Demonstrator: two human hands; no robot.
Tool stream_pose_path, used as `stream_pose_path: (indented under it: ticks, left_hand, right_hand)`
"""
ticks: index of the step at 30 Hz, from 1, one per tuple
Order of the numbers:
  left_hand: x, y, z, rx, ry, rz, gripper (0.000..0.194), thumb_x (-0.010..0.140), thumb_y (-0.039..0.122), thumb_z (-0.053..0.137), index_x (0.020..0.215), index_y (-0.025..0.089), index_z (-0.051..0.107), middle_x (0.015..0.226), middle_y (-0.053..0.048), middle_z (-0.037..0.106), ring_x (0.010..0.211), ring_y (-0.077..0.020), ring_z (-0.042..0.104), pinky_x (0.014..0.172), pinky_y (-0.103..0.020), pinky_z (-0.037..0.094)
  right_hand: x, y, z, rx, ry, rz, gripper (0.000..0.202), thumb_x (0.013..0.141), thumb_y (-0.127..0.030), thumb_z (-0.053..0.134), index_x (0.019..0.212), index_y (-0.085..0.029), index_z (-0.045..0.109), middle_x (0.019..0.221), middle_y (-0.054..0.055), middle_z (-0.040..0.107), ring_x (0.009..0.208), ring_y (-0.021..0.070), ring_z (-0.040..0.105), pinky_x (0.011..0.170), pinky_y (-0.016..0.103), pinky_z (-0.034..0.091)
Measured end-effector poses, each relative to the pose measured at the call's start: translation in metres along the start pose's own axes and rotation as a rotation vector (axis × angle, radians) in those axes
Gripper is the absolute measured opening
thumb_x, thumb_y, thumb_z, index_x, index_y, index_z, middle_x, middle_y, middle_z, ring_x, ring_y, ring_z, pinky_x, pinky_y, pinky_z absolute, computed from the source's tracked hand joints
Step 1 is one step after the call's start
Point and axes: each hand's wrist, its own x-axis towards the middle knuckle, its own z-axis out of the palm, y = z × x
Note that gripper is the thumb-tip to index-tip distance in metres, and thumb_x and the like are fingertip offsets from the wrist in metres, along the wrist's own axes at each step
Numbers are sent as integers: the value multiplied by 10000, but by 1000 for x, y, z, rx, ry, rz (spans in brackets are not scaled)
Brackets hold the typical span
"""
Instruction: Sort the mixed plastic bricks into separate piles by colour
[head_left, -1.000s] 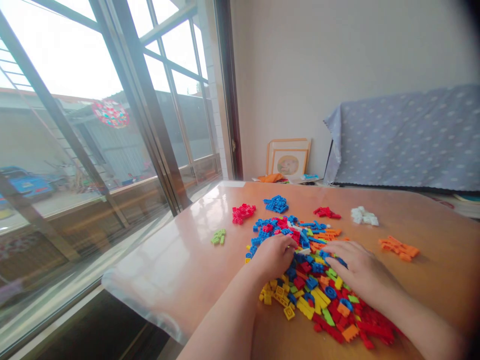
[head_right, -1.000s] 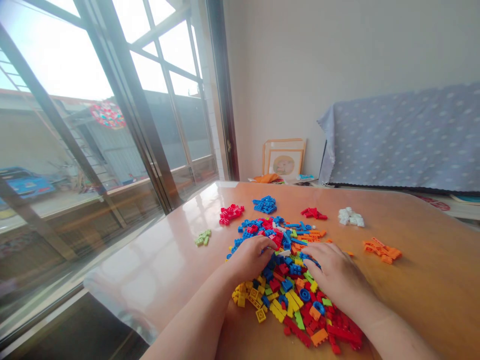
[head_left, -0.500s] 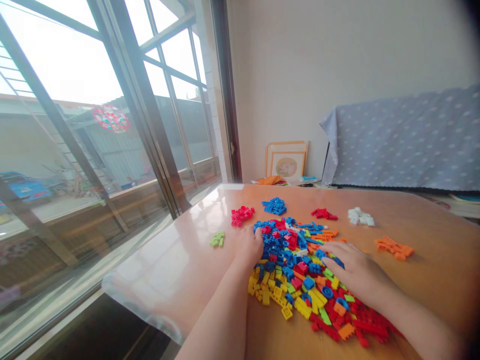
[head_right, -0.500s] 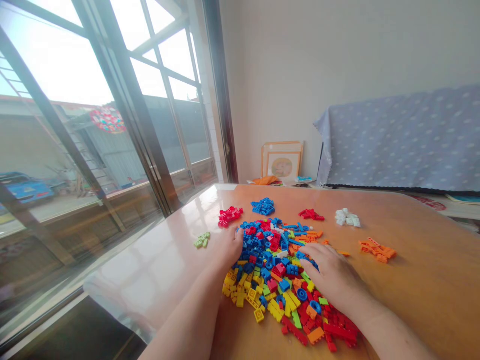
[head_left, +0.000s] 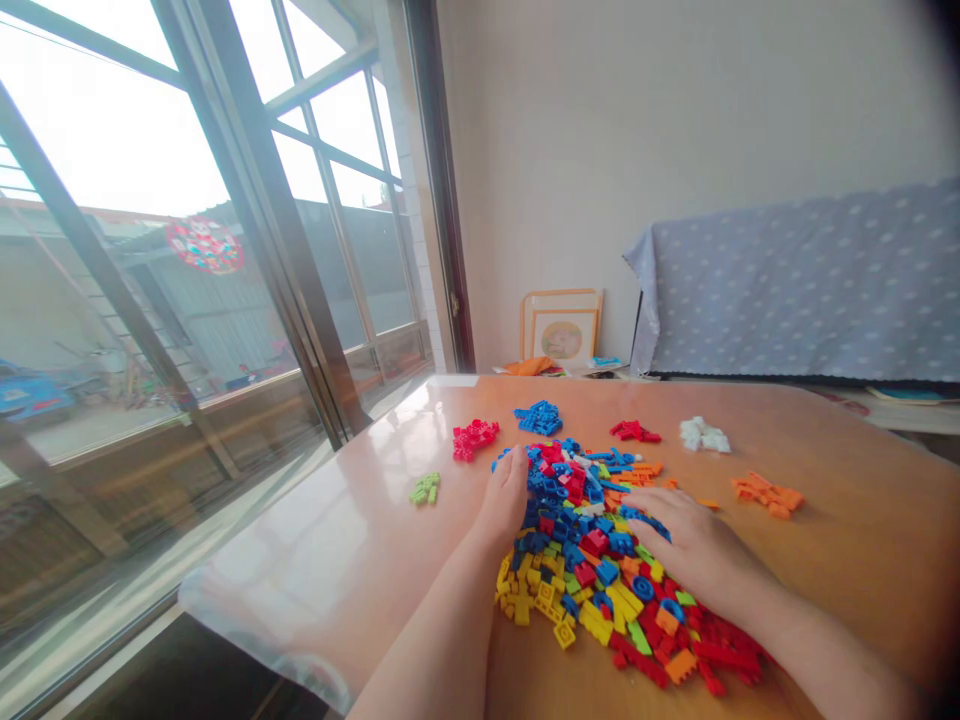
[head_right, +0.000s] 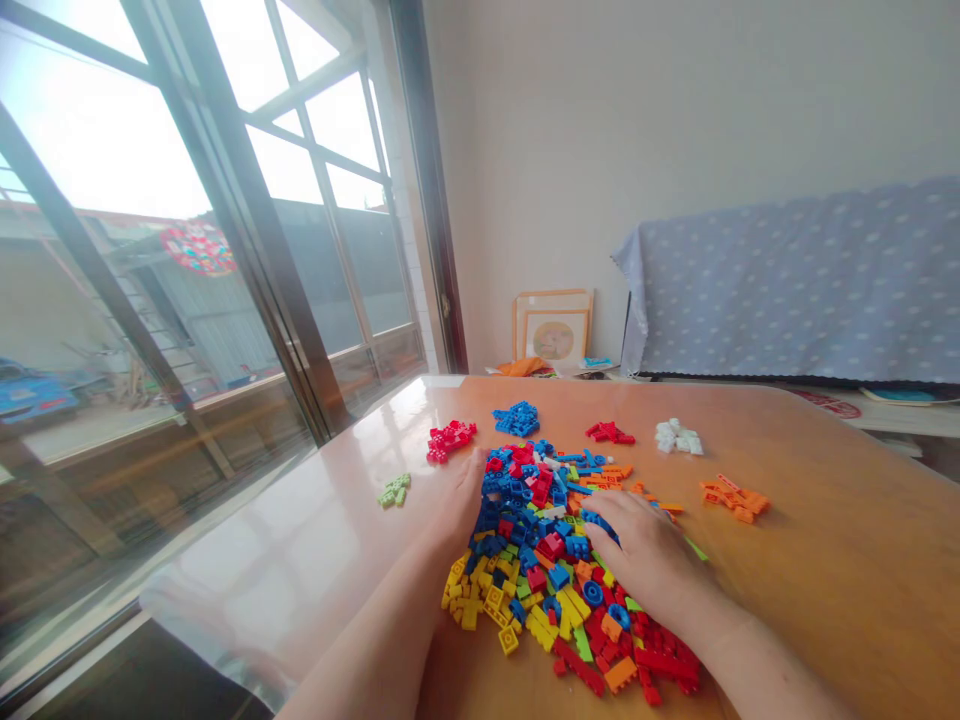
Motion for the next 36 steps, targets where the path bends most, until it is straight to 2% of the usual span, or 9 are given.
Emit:
stream_pose_path:
  ticks: [3,6,9,13,17,21,27,31,36]
  left_hand:
    - [-4,10,-1,-55,-10,-33,601,1070,544,190,1300,219,640,1416,-69,640,1337,-235,563,1127,-350,446]
    - [-7,17,0,-1,-78,18,549,1067,516,251,1412,240,575,1513,-48,562,1428,-208,485,1202,-342,367]
    - [-8,17,7,106,-180,93,521,1033,551,341,1395,285,604,1482,-9,596,1401,-209,516,1191,-346,393]
    - [-5,8,18,302,-293,196,639,894,713,518,1359,301,667,1528,-34,549,1424,-290,487,1199,-406,393]
    - [0,6,25,478,-389,237,777,753,783,639,1371,312,669,1560,-67,506,1458,-375,427,1219,-496,345]
    - [6,13,27,567,-437,232,782,733,726,683,1395,311,648,1575,-88,482,1469,-397,405,1216,-531,329]
    - [21,15,34,626,-500,199,676,769,576,694,1384,300,647,1607,-95,436,1489,-356,387,1193,-508,364]
    - [32,5,41,572,-480,257,535,754,448,728,1271,313,706,1526,-70,549,1424,-331,477,1164,-442,419]
    - [38,-8,49,550,-425,362,325,839,393,639,1129,285,739,1405,-64,641,1331,-299,563,1084,-388,488]
  right_hand:
    - [2,-1,1,21,-9,9,338,980,-367,500,1213,-241,710,1267,94,707,1182,276,648,1069,506,504]
    - [5,-6,-1,40,-20,19,321,958,-333,522,1197,-249,720,1263,89,706,1188,271,636,1062,482,495]
    - [8,-16,-8,61,-24,43,296,941,-286,537,1164,-258,729,1232,79,714,1163,260,634,1047,445,486]
    - [10,-30,-14,80,10,77,255,926,-246,548,1100,-268,733,1160,55,720,1115,243,626,1020,393,466]
    - [11,-32,-11,79,12,73,226,883,-199,572,1029,-275,727,1082,21,722,1057,226,618,963,353,458]
    - [14,-27,-5,62,-8,64,245,846,-194,595,1037,-273,726,1082,18,727,1057,228,617,960,348,445]
    - [20,-14,7,27,-39,65,277,783,-207,633,1036,-262,731,1105,36,734,1064,253,625,951,362,453]
    - [23,-4,15,5,-52,42,274,767,-240,656,1031,-269,726,1094,29,730,1059,257,621,944,361,453]
    - [24,-3,14,-20,-82,47,266,780,-262,654,1037,-267,721,1094,33,721,1061,251,615,935,346,451]
